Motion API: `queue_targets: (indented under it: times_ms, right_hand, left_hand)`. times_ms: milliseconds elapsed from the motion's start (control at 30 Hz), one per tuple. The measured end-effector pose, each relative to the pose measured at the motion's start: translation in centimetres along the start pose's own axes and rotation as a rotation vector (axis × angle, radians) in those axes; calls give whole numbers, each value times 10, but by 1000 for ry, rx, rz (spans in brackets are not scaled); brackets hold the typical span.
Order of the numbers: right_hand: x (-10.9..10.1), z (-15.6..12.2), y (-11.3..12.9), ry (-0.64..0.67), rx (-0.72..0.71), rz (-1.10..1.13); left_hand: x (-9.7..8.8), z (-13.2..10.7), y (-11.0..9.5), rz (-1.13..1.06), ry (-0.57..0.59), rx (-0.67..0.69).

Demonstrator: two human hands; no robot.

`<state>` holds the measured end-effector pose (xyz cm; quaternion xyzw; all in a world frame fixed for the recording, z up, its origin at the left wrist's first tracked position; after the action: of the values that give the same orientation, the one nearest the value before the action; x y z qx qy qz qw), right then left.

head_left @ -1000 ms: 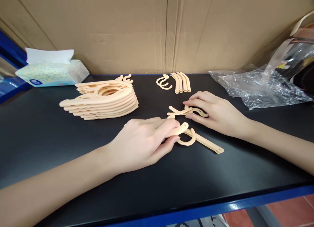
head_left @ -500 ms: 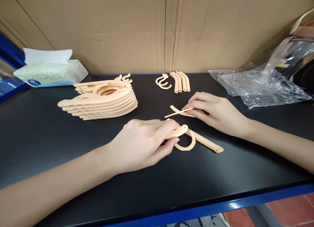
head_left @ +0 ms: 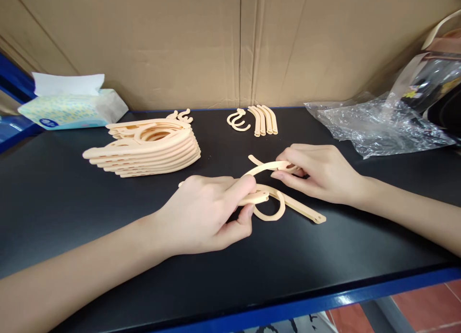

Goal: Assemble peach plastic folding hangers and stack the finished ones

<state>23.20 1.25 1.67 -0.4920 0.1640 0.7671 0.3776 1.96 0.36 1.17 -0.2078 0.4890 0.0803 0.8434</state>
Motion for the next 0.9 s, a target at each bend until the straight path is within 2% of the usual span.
queue_targets:
  times_ms: [233, 467, 667, 767, 833, 900]
  right_hand:
    - [-2, -4, 0, -79, 2, -103]
    - [-8, -3, 7, -158, -179, -117]
    - [-13, -8, 14, -261, -259, -87]
    - [-15, -7, 16, -233, -182, 118]
    - [-18, -4, 17, -177, -31, 366]
    - [-20, 0, 18, -65, 129, 591]
  left_hand:
    - [-3, 0, -1, -5, -41, 7]
    - [-5, 2, -1, 60, -94, 17]
    - [-2, 1, 2, 51, -31, -20]
    - [-2, 0, 3, 87, -29, 5]
    - [-1, -1, 5, 94, -30, 4]
    - [-1, -2, 7, 90, -29, -5]
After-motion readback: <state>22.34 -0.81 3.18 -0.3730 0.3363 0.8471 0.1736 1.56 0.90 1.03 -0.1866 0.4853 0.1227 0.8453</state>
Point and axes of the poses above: each hand's wrist, its own z-axis towards the middle knuckle, its own x-axis out of the palm, y = z × x, the point moved 3 cm from there along z, towards the middle knuckle, and after that the axes turned 9 degrees about -z, right-handed, at the moved point
